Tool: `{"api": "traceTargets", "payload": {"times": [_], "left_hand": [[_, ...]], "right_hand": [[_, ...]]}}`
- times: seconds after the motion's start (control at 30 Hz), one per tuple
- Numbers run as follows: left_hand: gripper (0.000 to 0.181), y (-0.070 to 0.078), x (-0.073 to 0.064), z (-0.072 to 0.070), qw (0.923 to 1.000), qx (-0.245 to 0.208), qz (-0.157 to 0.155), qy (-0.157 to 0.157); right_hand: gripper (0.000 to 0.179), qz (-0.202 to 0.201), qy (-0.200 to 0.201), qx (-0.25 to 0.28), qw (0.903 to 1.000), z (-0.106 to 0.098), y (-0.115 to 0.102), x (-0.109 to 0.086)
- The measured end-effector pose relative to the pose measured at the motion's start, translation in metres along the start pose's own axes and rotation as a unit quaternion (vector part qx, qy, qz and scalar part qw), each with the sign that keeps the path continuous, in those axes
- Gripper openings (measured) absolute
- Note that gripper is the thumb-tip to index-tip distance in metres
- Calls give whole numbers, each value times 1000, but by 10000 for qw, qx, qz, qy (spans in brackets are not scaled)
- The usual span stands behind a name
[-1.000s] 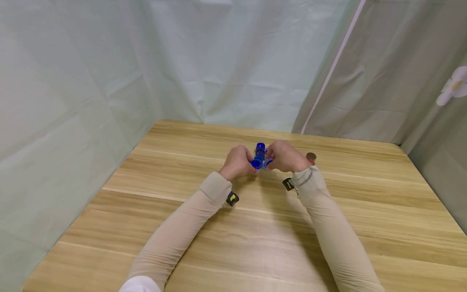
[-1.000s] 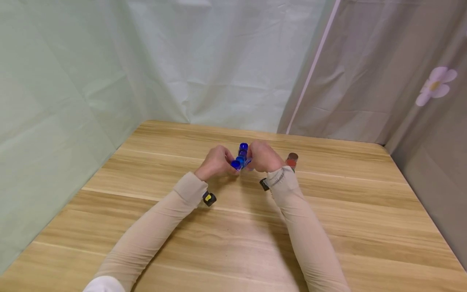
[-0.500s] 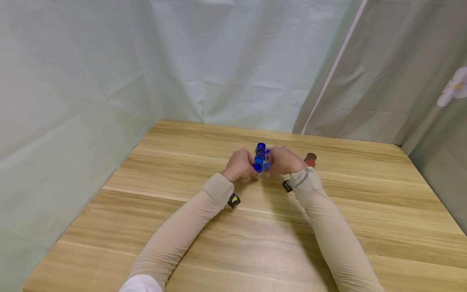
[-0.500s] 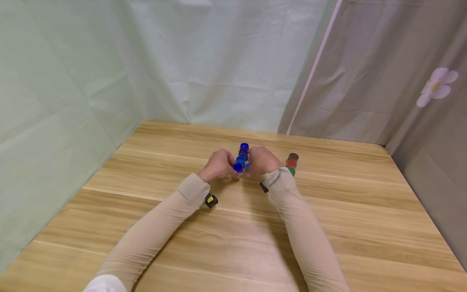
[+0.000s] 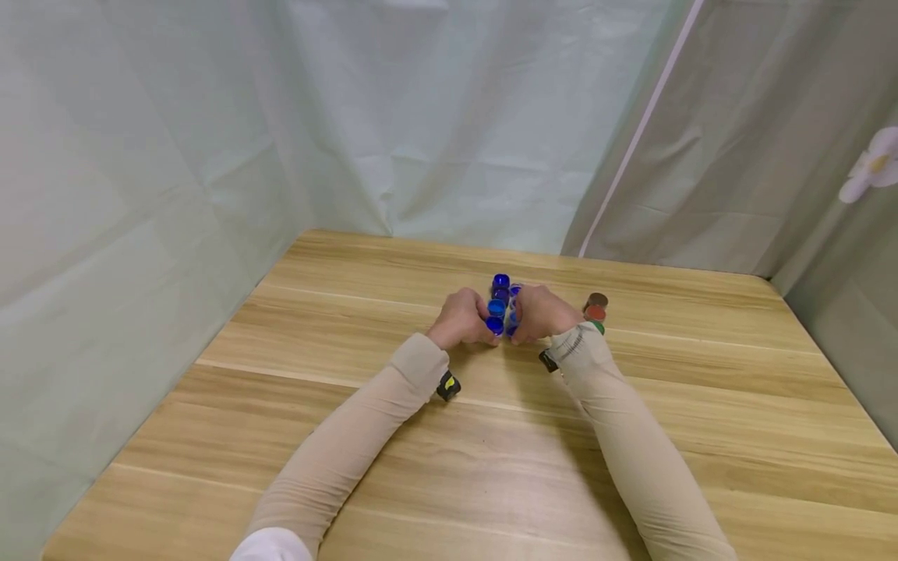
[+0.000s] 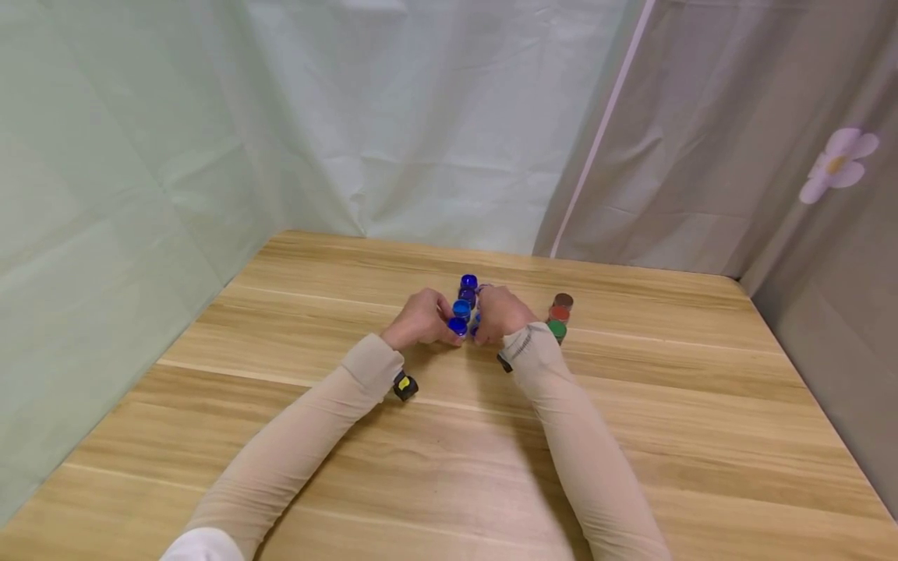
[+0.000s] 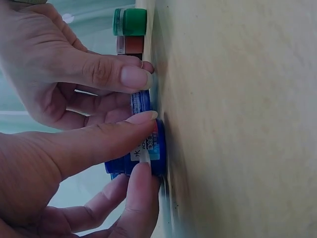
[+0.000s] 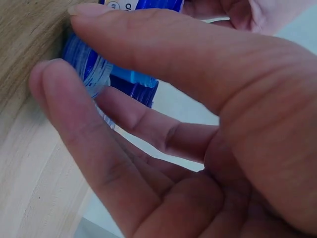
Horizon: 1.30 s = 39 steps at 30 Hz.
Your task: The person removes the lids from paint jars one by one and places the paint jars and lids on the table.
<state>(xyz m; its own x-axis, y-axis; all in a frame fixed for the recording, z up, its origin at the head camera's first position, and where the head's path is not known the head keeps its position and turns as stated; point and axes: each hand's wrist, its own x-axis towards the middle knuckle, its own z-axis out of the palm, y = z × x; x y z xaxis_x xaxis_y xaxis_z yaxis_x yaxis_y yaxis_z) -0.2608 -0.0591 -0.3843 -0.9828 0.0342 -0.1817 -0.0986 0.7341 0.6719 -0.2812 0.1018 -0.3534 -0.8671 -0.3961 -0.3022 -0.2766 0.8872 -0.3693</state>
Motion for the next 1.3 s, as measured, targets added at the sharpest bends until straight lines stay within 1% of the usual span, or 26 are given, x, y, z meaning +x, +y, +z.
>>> {"api": "traceTargets", "payload": {"times": [0.13,0.27,0.4,0.5,0.63,0.87,0.97,1.07,1.2,1.3], "left_hand": [[49,0,1,1,9999,-42,-104,52],[62,1,2,1,9997,-57,-231,29],[69,1,3,1,9997,-37,-228,14],[66,0,3,1,9999,-22,-136,10],[60,-1,5,2,9999,-89,-95,-27],[58,-2,5,0,9996,-223,-88,-130],[61,-1,3,-3,9997,-106,-84,-204],[63,1,2,-6,9995,63,-87,-304],[64,3,0,-9,9987,283,-65,-429],[65,4,-1,-11,9981,380,-36,-474]], "right_hand": [[29,-23,101,-12,9999,1,1,0],[38,-22,147,-17,9999,1,2,0],[45,104,110,-43,9999,-1,3,-1],[48,162,72,-42,9998,-1,3,0],[49,161,18,-95,9998,-2,2,0],[52,30,-26,-70,10000,-2,4,-1],[51,-36,12,-53,10000,-5,7,-2],[47,-88,52,-36,9999,-11,12,-4],[39,-181,133,285,9993,-19,19,-7],[34,-247,359,513,9977,-26,24,-10]]}}
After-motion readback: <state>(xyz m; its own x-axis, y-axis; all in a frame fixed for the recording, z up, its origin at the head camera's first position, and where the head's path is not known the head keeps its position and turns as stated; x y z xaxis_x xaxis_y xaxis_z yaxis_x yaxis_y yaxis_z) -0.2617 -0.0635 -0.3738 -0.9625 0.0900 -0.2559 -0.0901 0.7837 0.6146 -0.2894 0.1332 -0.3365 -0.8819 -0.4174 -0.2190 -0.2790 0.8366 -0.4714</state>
